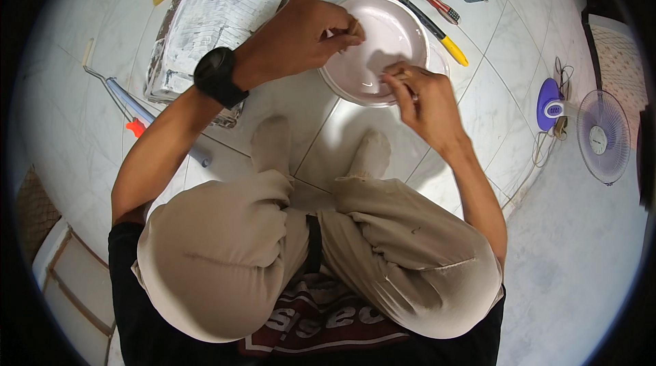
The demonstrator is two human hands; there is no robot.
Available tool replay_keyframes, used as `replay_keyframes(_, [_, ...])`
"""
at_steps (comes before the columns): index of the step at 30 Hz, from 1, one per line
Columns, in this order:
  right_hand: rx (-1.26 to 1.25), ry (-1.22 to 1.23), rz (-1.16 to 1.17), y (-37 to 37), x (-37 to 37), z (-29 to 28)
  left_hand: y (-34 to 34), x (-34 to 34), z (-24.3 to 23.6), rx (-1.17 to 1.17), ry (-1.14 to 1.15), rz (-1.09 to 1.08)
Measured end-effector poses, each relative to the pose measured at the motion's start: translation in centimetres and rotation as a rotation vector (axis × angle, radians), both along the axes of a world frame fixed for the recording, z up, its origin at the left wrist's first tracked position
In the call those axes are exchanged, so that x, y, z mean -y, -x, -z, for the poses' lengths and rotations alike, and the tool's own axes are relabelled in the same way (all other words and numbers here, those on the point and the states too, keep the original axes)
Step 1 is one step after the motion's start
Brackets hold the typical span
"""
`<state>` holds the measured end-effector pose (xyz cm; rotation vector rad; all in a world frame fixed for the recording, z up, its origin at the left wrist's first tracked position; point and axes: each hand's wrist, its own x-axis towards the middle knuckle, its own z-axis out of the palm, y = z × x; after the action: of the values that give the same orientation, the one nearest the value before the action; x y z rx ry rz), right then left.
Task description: The person sits on the floor and uses a knife to pry open the lid of a white paint bucket. They then pick up a wooden stick and stir the pink paint inside the bucket thoroughly.
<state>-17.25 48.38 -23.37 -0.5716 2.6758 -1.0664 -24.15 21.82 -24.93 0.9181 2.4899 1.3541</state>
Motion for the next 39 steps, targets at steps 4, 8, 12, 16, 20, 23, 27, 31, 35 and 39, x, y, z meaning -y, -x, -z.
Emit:
replay_keyframes(4, [-0.176,0.123,0.186,3.8,2.0,-0.1,1.4,-1.4,-0.8,-0.112,-0.128,-0.115])
replay_keyframes(8, [-0.250,-0.199,0.130,3.3,0.3,0.5,0.8,-0.4,-0.1,-0.133,0.125,-0.147])
replay_keyframes(12, [-0.022,0.020,0.031,0.3,1.6,-0.1,0.9,-0.9,1.0,-0.086,-0.084,-0.027])
replay_keyframes(16, [-0.255,-0.053,0.176,2.7,1.9,-0.6,1.7,-3.9,1.2,-0.414,-0.165,-0.065])
replay_keyframes(20, [-0.266,-0.154,0.004,-0.1,1.6,1.1,2.3,-3.9,2.7,-0.135,-0.143,0.038])
replay_keyframes(23, [-0.004,0.119,0.139,0.6,3.5,-0.1,3.4,-5.1,0.3,-0.121,-0.092,-0.054])
replay_keyframes(27, [-0.294,-0.055,0.118,1.0,2.0,1.1,3.6,-4.1,0.8,-0.407,-0.037,-0.042])
replay_keyframes(31, [-0.099,0.018,0.068,-1.1,2.4,0.7,2.3,-3.0,2.2,-0.222,-0.031,0.004])
replay_keyframes(35, [-0.156,0.144,0.162,1.1,2.3,-0.2,2.5,-3.1,-0.2,-0.296,-0.211,-0.089])
replay_keyframes(39, [-0.203,-0.097,0.124,-0.1,0.1,0.9,1.4,-0.9,0.6,-0.119,-0.023,-0.089])
